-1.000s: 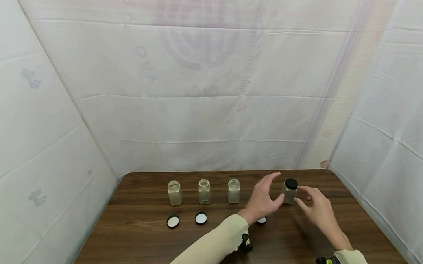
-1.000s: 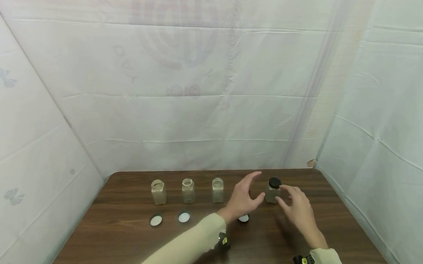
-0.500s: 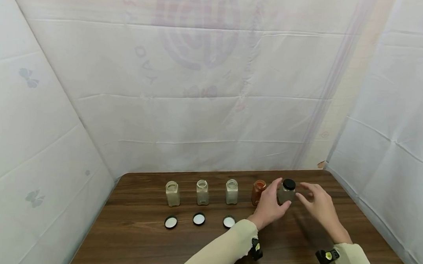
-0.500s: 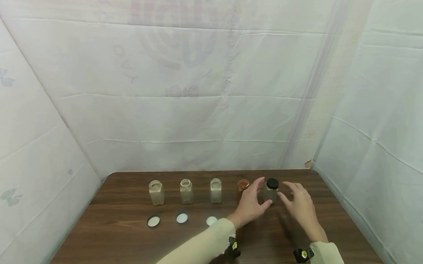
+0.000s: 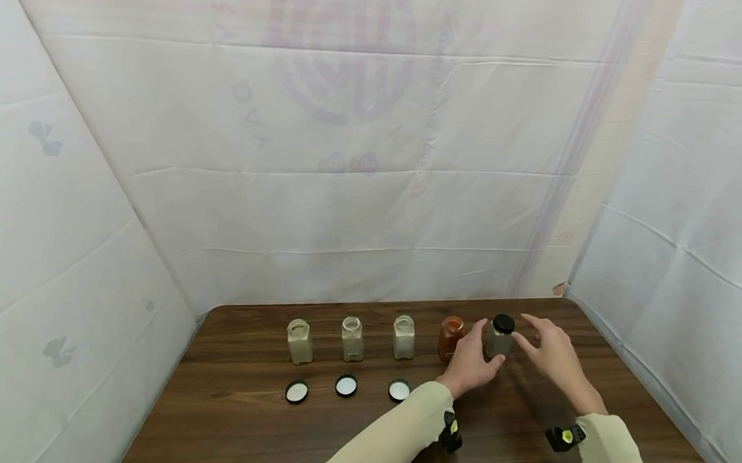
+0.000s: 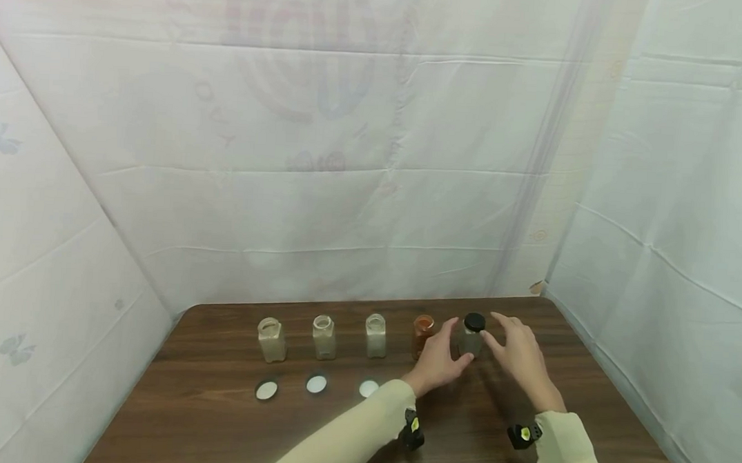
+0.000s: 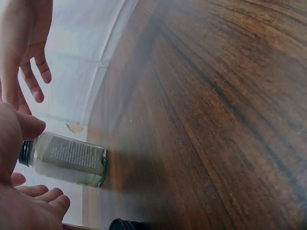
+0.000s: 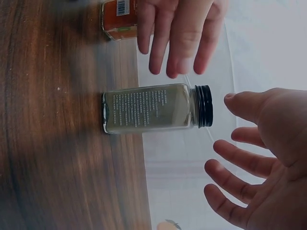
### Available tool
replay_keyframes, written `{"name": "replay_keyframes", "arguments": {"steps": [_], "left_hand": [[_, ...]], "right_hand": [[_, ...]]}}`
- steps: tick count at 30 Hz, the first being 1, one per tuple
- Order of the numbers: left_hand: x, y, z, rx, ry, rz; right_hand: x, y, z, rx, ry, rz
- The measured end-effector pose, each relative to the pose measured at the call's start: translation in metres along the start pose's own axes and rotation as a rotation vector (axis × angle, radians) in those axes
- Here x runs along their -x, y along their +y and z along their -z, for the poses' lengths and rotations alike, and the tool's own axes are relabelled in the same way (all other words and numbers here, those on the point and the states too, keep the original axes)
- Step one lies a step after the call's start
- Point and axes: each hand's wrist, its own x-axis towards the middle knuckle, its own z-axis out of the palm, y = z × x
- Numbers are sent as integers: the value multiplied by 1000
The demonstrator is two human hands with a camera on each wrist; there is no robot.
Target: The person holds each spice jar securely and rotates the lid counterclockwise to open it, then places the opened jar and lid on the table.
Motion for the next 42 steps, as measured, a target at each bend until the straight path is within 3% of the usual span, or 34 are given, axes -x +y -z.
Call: {"name": "replay_keyframes", "arguments": {"steps": [14, 26, 36, 42], "left_hand": [[-19, -5, -14, 49, -28, 47], [-25, -10, -21, 82, -33, 60], [-34, -14, -27, 77, 18, 12], [-36, -15, -27, 63, 49, -65]], "right_hand": [[-7, -2, -5, -7, -38, -33], [-10, 0, -13, 4, -42, -105], [-13, -2, -17, -24, -35, -117], [-14, -3, -20, -31, -40, -129]]}}
